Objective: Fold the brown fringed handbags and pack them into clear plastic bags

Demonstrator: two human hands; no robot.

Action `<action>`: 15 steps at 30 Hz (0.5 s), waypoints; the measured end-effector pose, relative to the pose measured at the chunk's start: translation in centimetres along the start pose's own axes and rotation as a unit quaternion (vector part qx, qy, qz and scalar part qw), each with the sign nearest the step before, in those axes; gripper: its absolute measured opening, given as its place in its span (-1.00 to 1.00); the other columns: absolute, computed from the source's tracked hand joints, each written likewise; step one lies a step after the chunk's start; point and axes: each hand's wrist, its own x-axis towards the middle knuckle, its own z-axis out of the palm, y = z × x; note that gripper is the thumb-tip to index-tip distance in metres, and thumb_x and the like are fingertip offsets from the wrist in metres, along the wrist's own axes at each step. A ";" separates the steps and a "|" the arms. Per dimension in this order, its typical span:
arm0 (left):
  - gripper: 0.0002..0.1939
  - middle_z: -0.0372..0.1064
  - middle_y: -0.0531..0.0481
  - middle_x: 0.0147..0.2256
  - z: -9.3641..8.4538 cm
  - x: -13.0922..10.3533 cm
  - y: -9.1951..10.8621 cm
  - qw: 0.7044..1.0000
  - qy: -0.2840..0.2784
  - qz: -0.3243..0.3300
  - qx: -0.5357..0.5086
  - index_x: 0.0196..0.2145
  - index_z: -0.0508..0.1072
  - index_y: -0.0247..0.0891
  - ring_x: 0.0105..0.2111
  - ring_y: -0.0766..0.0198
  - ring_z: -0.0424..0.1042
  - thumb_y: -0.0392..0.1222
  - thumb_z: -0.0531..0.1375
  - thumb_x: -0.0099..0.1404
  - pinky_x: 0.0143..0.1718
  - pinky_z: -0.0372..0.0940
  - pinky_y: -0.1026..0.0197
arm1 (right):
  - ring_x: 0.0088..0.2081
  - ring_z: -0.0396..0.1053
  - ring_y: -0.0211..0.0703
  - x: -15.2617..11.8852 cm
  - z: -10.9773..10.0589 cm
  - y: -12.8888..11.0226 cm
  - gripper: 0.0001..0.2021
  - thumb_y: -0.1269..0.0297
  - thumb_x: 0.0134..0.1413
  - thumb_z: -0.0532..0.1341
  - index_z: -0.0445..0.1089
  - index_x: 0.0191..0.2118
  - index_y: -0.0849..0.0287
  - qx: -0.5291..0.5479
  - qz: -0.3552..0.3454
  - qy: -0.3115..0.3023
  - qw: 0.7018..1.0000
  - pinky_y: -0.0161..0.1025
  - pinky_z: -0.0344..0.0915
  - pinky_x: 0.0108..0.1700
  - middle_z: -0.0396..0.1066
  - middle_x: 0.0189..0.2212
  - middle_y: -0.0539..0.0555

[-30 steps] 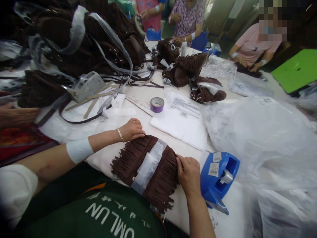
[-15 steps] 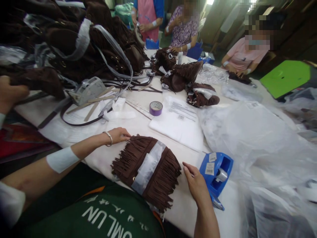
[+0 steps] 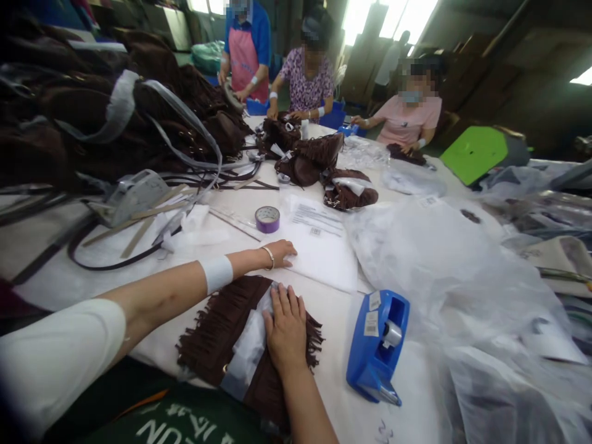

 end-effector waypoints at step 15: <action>-0.77 0.53 -0.05 -0.35 0.5 2.0 -2.2 0.994 -0.086 -0.022 -0.067 -0.29 0.59 -0.29 -0.37 0.24 0.46 -0.29 0.23 0.05 -0.32 0.29 0.33 | 0.30 -0.08 -0.04 0.1 -0.1 0.4 -0.53 0.15 0.28 -0.02 0.05 0.27 0.05 0.015 0.004 0.019 1.000 0.02 -0.13 0.28 0.01 0.28 -0.02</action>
